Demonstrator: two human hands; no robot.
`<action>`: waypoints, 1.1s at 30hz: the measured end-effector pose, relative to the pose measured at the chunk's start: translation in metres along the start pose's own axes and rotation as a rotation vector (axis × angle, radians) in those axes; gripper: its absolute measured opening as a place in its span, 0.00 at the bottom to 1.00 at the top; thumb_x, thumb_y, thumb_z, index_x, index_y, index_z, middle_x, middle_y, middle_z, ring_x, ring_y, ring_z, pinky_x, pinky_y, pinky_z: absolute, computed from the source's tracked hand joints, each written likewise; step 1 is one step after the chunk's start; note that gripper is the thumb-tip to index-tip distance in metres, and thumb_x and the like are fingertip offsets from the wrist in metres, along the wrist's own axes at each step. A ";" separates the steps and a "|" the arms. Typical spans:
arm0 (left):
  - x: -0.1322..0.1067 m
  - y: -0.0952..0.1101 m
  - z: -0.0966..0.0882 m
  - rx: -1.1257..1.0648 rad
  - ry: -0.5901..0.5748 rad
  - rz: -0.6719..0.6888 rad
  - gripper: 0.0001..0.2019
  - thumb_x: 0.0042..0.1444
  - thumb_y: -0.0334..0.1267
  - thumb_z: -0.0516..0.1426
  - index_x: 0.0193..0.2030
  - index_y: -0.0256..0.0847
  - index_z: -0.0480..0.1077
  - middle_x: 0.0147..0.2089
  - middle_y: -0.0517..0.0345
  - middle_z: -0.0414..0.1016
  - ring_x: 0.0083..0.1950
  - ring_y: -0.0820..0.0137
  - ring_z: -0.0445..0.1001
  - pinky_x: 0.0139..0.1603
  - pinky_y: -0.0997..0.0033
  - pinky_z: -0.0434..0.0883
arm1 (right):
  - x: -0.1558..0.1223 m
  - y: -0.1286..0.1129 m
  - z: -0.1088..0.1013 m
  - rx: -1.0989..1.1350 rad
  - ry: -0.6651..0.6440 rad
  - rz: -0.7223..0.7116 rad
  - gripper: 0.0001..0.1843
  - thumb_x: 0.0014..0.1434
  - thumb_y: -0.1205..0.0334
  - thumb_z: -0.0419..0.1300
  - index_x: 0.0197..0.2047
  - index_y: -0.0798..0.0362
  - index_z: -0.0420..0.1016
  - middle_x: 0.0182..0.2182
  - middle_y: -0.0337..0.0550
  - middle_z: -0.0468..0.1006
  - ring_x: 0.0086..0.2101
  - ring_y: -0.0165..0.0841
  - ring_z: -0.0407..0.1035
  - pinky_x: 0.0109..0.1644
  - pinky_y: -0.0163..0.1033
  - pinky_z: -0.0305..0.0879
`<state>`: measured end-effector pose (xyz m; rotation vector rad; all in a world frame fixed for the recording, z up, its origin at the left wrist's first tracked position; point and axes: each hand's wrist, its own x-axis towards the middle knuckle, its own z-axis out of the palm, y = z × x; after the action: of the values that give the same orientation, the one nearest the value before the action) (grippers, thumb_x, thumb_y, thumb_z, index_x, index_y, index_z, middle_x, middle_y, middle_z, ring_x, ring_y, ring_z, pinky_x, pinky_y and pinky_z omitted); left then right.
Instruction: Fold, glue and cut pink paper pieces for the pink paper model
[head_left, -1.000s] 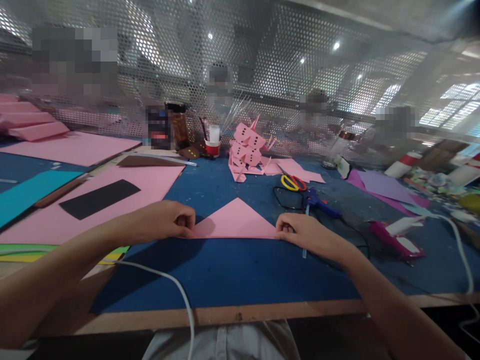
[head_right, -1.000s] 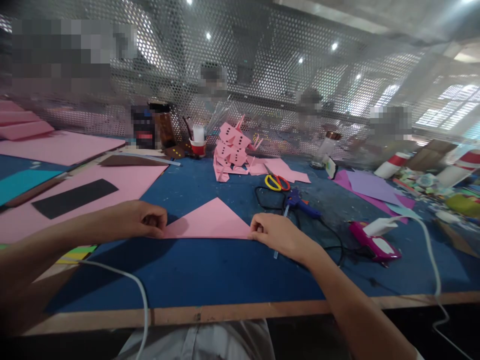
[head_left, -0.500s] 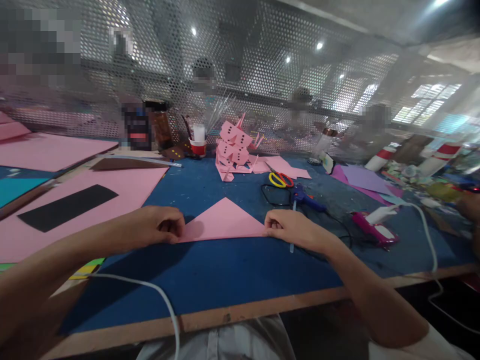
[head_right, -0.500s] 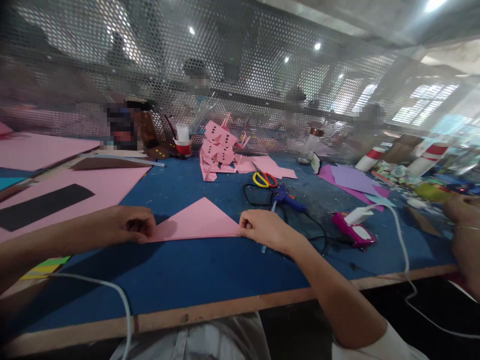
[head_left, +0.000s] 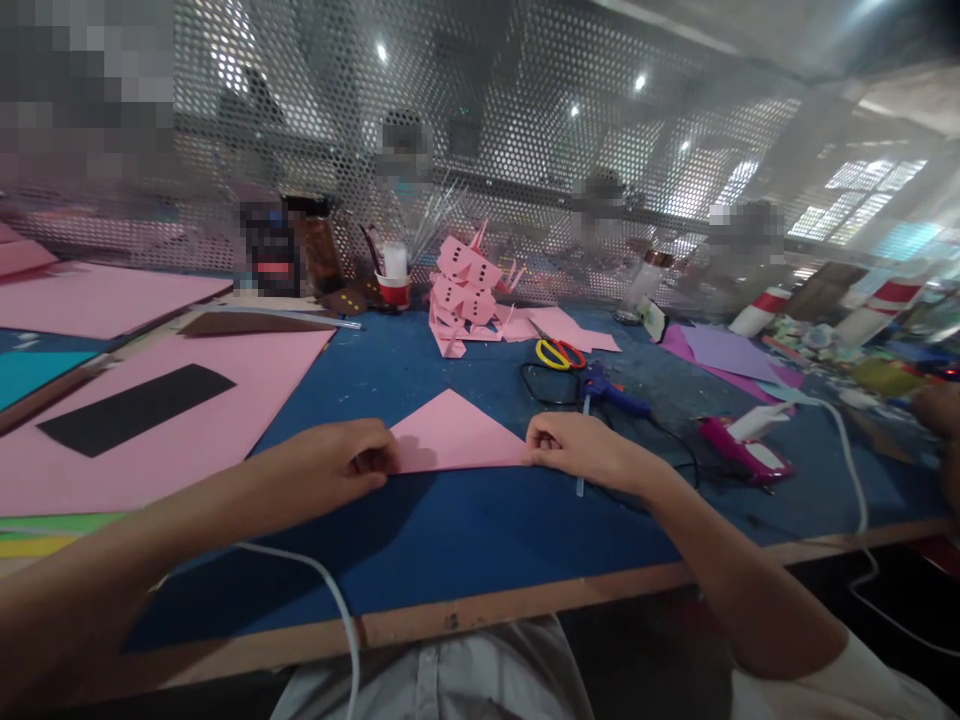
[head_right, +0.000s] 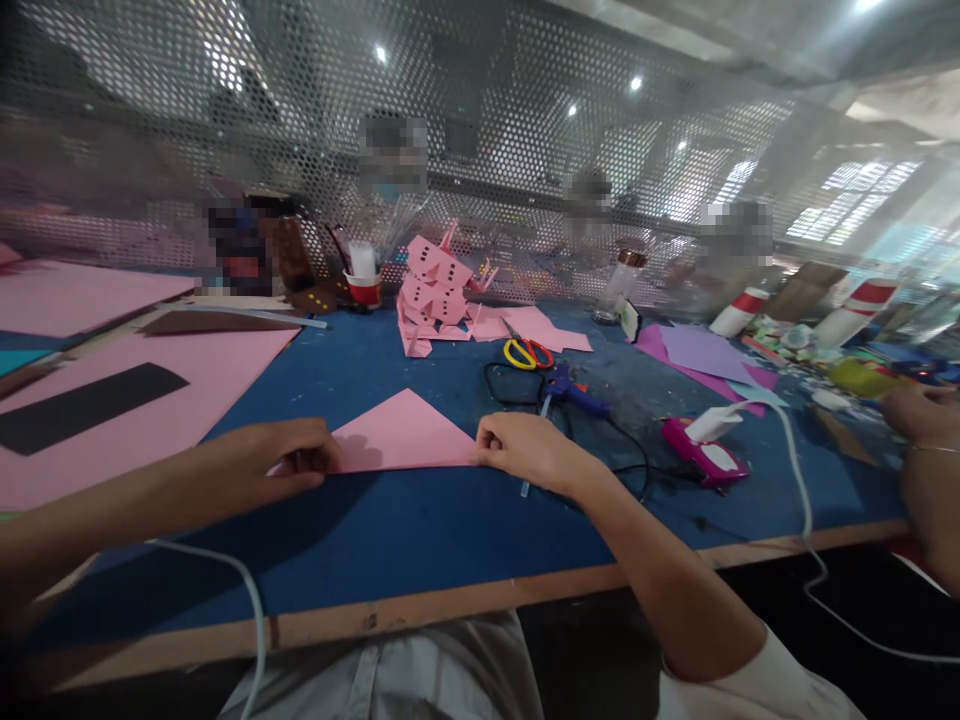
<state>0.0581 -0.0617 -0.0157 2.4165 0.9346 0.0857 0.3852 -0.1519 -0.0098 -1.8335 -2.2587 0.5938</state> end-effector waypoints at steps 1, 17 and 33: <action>0.003 0.003 0.003 -0.005 0.010 0.004 0.09 0.55 0.42 0.55 0.40 0.44 0.73 0.40 0.56 0.78 0.38 0.64 0.74 0.39 0.69 0.68 | 0.000 0.000 0.000 -0.001 0.000 0.000 0.09 0.61 0.54 0.61 0.35 0.51 0.74 0.33 0.38 0.78 0.32 0.31 0.69 0.33 0.33 0.56; 0.020 0.018 0.016 0.098 0.133 -0.064 0.16 0.60 0.51 0.53 0.34 0.41 0.72 0.34 0.55 0.78 0.35 0.62 0.73 0.34 0.67 0.62 | -0.001 -0.001 -0.001 0.019 -0.007 0.001 0.08 0.61 0.55 0.61 0.35 0.51 0.73 0.33 0.38 0.78 0.33 0.32 0.70 0.33 0.34 0.57; 0.015 0.014 0.027 0.132 0.202 -0.017 0.10 0.61 0.47 0.54 0.38 0.44 0.69 0.32 0.60 0.75 0.31 0.68 0.71 0.31 0.72 0.59 | -0.005 0.000 -0.002 -0.022 -0.006 0.006 0.10 0.63 0.53 0.59 0.36 0.50 0.73 0.34 0.38 0.78 0.33 0.31 0.69 0.33 0.34 0.55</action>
<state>0.0847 -0.0727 -0.0340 2.5559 1.0809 0.2742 0.3868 -0.1559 -0.0072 -1.8515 -2.2735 0.5779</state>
